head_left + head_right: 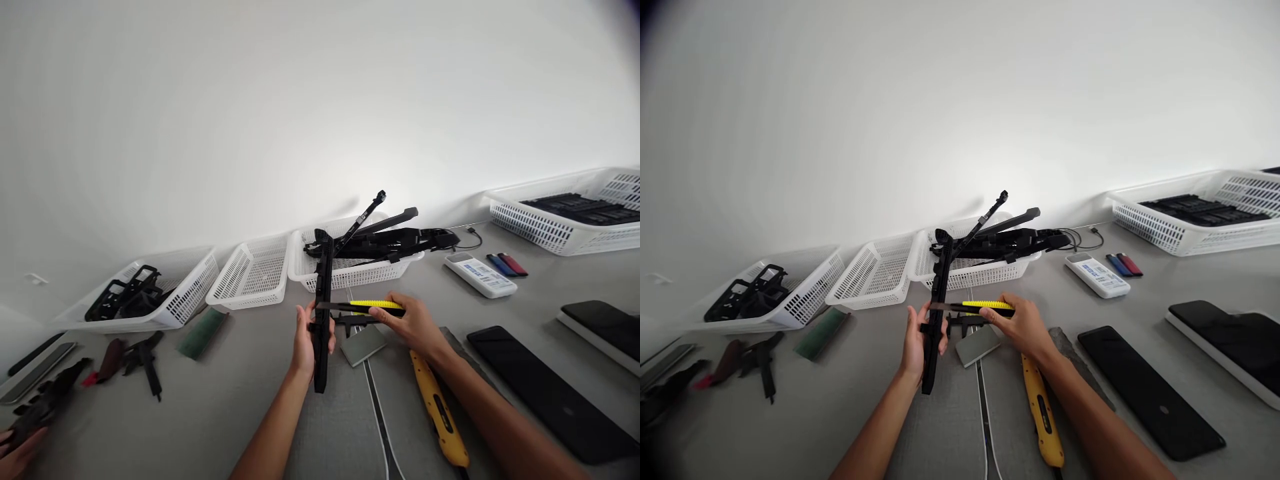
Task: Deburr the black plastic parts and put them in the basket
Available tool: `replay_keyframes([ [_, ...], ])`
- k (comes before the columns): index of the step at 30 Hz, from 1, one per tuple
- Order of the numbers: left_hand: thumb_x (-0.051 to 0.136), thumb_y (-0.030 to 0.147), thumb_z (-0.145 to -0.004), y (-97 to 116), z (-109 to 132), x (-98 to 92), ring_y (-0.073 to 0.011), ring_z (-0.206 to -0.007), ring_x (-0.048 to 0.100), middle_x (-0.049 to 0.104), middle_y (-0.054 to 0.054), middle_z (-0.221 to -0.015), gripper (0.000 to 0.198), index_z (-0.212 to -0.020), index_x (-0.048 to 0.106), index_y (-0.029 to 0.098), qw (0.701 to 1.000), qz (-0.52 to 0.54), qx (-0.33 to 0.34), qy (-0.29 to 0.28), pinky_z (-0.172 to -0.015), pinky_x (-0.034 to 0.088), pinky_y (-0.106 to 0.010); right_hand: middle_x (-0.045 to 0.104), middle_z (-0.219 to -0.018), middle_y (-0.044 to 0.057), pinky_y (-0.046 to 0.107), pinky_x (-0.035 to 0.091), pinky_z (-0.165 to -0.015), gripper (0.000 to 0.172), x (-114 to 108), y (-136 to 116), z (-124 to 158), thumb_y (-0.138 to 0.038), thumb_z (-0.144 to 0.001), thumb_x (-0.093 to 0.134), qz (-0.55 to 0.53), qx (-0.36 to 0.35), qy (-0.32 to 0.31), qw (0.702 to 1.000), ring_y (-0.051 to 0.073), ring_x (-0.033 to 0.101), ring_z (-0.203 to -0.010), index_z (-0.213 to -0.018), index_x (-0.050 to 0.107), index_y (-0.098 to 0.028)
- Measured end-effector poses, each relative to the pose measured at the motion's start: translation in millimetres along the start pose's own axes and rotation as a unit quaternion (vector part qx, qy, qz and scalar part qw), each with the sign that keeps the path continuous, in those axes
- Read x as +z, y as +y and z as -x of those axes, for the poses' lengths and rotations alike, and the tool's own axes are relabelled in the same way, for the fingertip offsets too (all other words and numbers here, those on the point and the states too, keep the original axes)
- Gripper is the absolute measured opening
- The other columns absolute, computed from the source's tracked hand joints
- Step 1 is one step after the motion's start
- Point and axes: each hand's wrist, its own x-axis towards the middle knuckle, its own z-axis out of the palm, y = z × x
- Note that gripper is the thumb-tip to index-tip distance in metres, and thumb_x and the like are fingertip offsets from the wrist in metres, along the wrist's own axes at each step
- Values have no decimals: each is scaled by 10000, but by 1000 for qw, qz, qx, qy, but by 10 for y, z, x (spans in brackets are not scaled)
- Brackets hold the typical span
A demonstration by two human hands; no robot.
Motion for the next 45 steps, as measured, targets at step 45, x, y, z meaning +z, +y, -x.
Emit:
replay_keyframes([
  [45,699,756,-868,-84,-43,-5,-191,-556,715,746,-46,-802,678,-1178,641,156,996,-73,-33,-30,-428,522,-242,545,-614,-14,295,341,-569,621,-93,110,-74,-829,-838,653,18,5,42,999,171,496,-604,-723,616,-220],
])
